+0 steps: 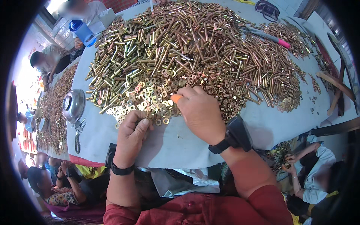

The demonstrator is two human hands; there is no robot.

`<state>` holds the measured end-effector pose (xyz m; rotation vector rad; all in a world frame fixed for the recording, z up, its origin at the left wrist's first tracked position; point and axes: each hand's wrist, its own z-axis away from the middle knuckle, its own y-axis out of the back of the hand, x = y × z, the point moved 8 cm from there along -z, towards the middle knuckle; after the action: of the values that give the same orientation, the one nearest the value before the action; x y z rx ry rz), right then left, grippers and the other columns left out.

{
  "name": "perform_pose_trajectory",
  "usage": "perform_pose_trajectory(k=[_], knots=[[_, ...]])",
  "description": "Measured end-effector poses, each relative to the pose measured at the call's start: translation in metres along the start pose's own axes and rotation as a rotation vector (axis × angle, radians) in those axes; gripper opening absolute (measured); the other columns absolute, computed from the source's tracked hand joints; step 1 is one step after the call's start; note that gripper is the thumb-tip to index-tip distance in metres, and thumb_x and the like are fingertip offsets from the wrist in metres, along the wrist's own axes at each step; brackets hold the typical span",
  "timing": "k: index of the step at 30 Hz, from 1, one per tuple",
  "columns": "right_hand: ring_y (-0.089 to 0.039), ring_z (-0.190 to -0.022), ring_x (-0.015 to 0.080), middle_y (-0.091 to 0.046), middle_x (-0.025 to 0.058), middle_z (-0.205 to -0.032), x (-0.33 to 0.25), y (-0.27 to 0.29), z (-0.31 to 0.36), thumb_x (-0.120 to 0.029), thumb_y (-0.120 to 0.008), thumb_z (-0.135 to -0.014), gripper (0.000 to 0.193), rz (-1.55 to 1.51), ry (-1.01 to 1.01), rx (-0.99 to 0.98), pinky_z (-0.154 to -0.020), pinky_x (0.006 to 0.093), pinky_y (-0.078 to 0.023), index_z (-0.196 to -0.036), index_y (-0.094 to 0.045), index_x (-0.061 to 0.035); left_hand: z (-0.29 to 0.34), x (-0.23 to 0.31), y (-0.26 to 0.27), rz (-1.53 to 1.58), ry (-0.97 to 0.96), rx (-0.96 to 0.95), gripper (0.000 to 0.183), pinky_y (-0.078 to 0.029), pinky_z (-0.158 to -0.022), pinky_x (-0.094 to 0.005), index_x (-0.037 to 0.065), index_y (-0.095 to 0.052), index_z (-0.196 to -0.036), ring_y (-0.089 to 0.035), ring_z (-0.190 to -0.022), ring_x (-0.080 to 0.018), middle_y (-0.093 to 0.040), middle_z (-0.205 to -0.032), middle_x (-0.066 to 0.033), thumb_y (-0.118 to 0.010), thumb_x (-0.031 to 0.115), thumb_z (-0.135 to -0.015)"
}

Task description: The person picks up a bolt and slides a washer onto it by hand, then screws a nut onto the bolt. This process is repeated multiple times, with the person holding the finished assemblies in their other hand.

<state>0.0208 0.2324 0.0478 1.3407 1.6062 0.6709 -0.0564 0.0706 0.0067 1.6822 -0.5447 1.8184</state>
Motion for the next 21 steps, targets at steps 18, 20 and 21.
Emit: perform_pose_trajectory(k=[18, 20, 21], knots=[[-0.057, -0.08, 0.0044, -0.065, -0.0011, -0.092, -0.012, -0.029, 0.017, -0.008, -0.06, -0.094, 0.018, -1.135, -0.513, -0.286, -0.071, 0.0218, -0.048, -0.11, -0.067, -0.0028, 0.007, 0.022, -0.014, -0.187, -0.256, -0.051, 0.008, -0.047, -0.068, -0.0252, 0.001, -0.06, -0.098, -0.054, -0.075, -0.0103, -0.061, -0.082, -0.0038, -0.064, 0.003, -0.092], [-0.055, -0.074, 0.0038, -0.065, -0.0021, -0.086, -0.011, -0.031, 0.018, -0.007, -0.06, -0.094, 0.017, -1.233, -0.548, -0.286, -0.066, 0.0213, -0.047, -0.108, -0.067, -0.0034, 0.007, 0.024, -0.015, -0.187, -0.256, -0.065, 0.008, -0.047, -0.068, -0.0252, 0.001, -0.059, -0.097, -0.054, -0.075, -0.0105, -0.06, -0.081, -0.0044, -0.065, 0.002, -0.091], [-0.055, -0.073, 0.0037, -0.065, -0.0024, -0.086, -0.012, -0.033, 0.018, -0.007, -0.06, -0.094, 0.017, -1.356, -0.61, -0.287, -0.066, 0.0209, -0.047, -0.109, -0.067, -0.0036, 0.007, 0.024, -0.014, -0.188, -0.255, -0.064, 0.008, -0.047, -0.068, -0.0252, 0.001, -0.059, -0.097, -0.054, -0.075, -0.0105, -0.06, -0.081, -0.0044, -0.065, 0.002, -0.091]])
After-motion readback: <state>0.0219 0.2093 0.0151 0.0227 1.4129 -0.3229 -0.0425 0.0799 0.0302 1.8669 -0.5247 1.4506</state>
